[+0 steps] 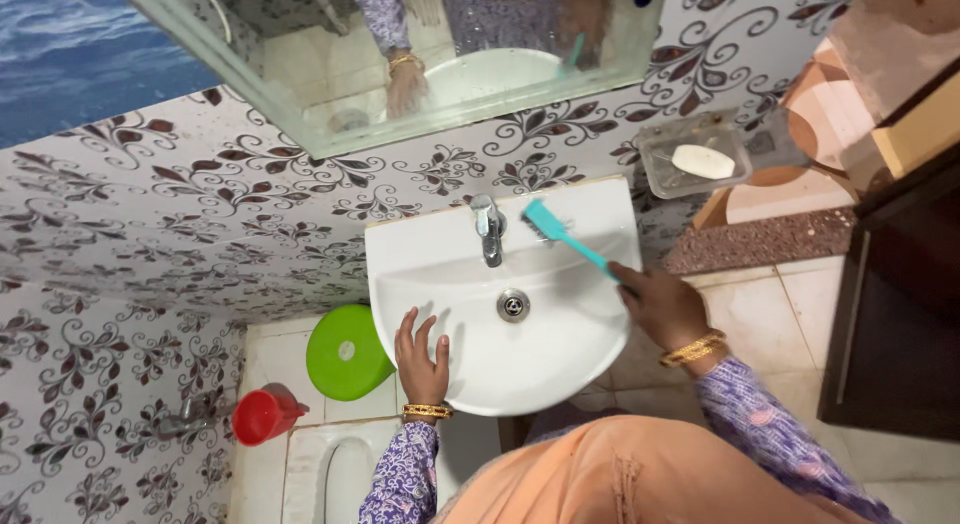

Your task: The person cleans a bathroom sink using a blue scrub brush to reach the drain and inner surfaces.

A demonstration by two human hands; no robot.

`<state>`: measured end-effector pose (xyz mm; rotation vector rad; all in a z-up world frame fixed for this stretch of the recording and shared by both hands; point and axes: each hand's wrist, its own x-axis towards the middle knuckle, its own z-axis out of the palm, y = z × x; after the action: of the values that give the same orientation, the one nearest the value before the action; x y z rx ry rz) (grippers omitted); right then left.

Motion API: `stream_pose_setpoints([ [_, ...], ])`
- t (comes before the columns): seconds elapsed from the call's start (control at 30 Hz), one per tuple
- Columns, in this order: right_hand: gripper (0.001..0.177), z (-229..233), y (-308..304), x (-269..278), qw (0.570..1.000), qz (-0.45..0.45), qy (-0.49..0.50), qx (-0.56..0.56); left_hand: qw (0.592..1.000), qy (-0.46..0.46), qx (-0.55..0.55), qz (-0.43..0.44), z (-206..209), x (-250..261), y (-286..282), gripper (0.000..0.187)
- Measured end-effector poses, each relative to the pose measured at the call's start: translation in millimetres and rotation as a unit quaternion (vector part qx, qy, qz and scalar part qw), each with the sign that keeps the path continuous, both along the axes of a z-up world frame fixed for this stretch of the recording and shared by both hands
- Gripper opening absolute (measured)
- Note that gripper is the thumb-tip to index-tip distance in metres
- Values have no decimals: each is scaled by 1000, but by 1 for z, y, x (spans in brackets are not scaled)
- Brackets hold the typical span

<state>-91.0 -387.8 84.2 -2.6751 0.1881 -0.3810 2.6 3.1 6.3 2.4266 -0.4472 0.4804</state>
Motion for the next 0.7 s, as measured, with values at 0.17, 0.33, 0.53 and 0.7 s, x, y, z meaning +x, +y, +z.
stream_pose_setpoints([
  [0.17, 35, 10, -45, -2, 994, -89, -29, -53, 1000, 17, -16, 10, 1, 0, -2, 36],
  [0.33, 38, 9, 3, 28, 997, 38, -27, -57, 1000, 16, 0, 12, -2, -1, -1, 34],
  [0.53, 37, 20, -8, 0, 999, -2, 39, 21, 1000, 0, 27, -4, -2, 0, -4, 33],
  [0.7, 38, 15, -37, 6, 998, -68, 3, 12, 999, 34, 2, 1, 0, 1, -5, 32],
])
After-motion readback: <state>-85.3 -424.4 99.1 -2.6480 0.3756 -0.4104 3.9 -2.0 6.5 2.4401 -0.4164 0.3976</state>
